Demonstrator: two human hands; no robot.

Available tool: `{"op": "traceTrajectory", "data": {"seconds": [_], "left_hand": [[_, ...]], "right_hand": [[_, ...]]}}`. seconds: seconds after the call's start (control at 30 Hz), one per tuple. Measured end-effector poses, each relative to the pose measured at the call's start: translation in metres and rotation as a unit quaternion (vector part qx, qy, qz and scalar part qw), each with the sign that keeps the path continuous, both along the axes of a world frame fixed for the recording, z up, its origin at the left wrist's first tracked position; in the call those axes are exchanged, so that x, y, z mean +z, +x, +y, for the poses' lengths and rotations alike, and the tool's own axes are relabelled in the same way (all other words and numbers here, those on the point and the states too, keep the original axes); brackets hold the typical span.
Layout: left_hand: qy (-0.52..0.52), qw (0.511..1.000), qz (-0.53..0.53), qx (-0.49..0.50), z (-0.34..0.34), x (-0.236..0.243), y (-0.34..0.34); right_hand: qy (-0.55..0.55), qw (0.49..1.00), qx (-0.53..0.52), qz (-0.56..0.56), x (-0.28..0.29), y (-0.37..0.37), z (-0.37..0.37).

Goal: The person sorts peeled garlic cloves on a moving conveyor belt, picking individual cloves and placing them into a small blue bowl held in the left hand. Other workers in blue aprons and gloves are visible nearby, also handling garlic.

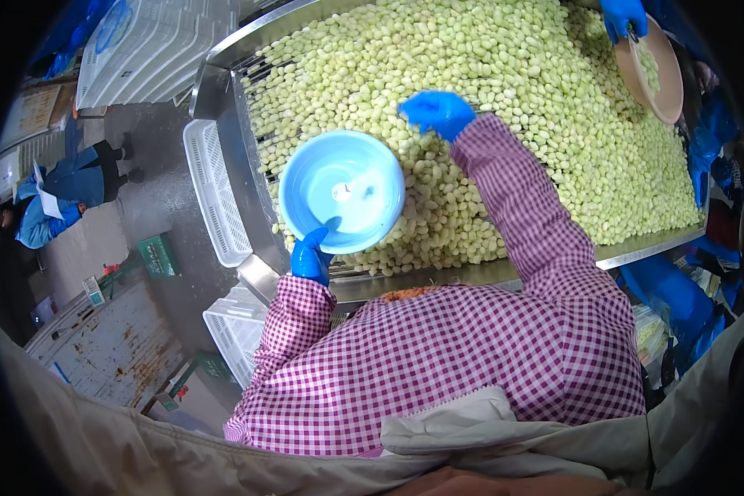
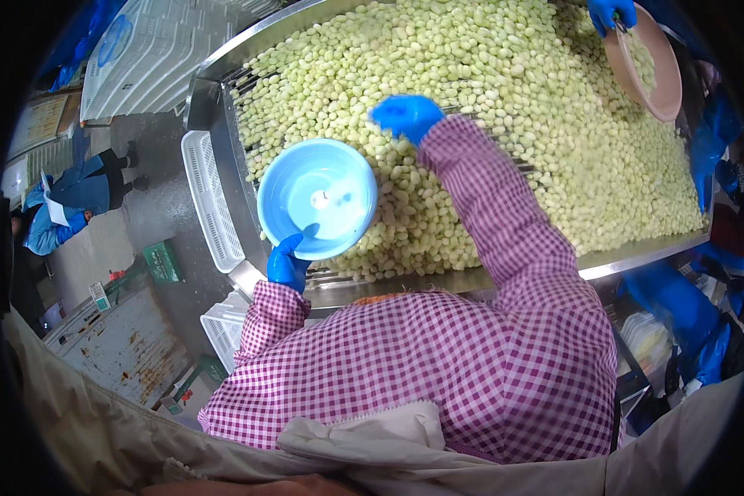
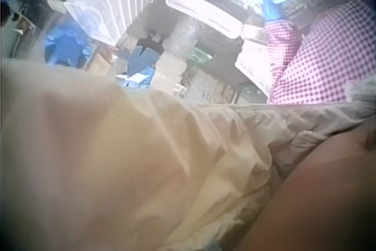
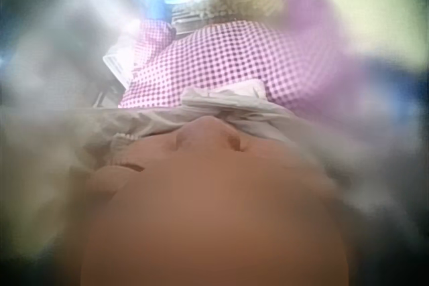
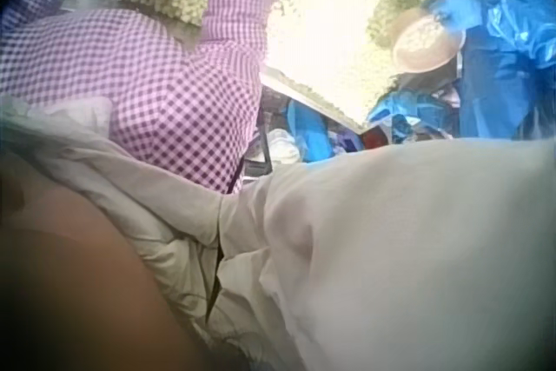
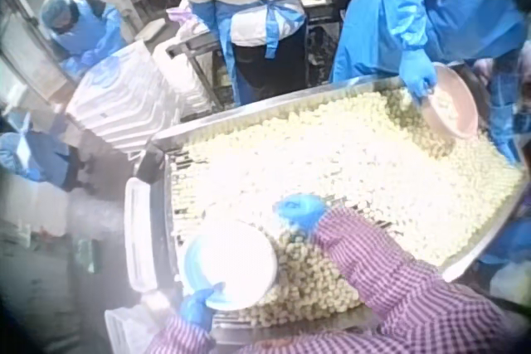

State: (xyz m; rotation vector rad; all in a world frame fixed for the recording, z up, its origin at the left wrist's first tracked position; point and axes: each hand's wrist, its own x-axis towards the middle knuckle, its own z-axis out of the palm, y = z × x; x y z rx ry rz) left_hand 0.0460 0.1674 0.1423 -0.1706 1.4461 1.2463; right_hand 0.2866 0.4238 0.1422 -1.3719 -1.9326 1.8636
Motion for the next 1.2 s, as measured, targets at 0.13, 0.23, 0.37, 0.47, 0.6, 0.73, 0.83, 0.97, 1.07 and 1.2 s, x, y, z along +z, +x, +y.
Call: {"op": "traceTrajectory", "data": {"seconds": [0.13,0.23,0.37,0.47,0.6,0.73,0.83,0.97,1.07,1.2], "left_hand": [[0.008,0.997,-0.073,0.011,0.013,-0.013,-0.007],[0.004,0.996,-0.083,-0.013,0.012,-0.017,-0.013],[-0.017,0.998,-0.059,0.017,0.005,-0.014,-0.010],[-0.015,0.998,-0.055,0.028,-0.002,-0.010,-0.003],[0.026,0.998,-0.049,0.004,-0.009,-0.003,0.002],[0.017,0.999,-0.021,0.028,-0.006,-0.001,0.001],[0.021,0.998,-0.018,0.050,0.000,-0.003,0.002],[0.063,0.997,0.016,0.044,-0.001,-0.004,0.003],[0.113,0.988,0.091,0.045,-0.008,-0.002,0.006],[0.079,0.994,0.056,0.045,-0.017,0.000,0.011]], "right_hand": [[0.360,0.866,-0.120,-0.324,-0.019,-0.006,0.059],[0.176,0.879,0.076,-0.437,-0.030,-0.010,0.088],[0.271,0.892,-0.065,-0.355,-0.033,-0.015,0.091],[0.300,0.887,0.035,-0.350,-0.033,-0.020,0.084],[0.317,0.849,0.067,-0.417,-0.037,-0.028,0.079],[0.344,0.815,0.169,-0.434,-0.036,-0.039,0.079],[0.309,0.809,0.143,-0.480,-0.023,-0.043,0.072],[0.134,0.933,-0.206,-0.264,-0.002,-0.043,0.041],[-0.018,0.995,-0.008,-0.094,0.002,-0.053,0.019],[0.231,0.946,-0.103,-0.203,-0.018,-0.064,0.020]]}}
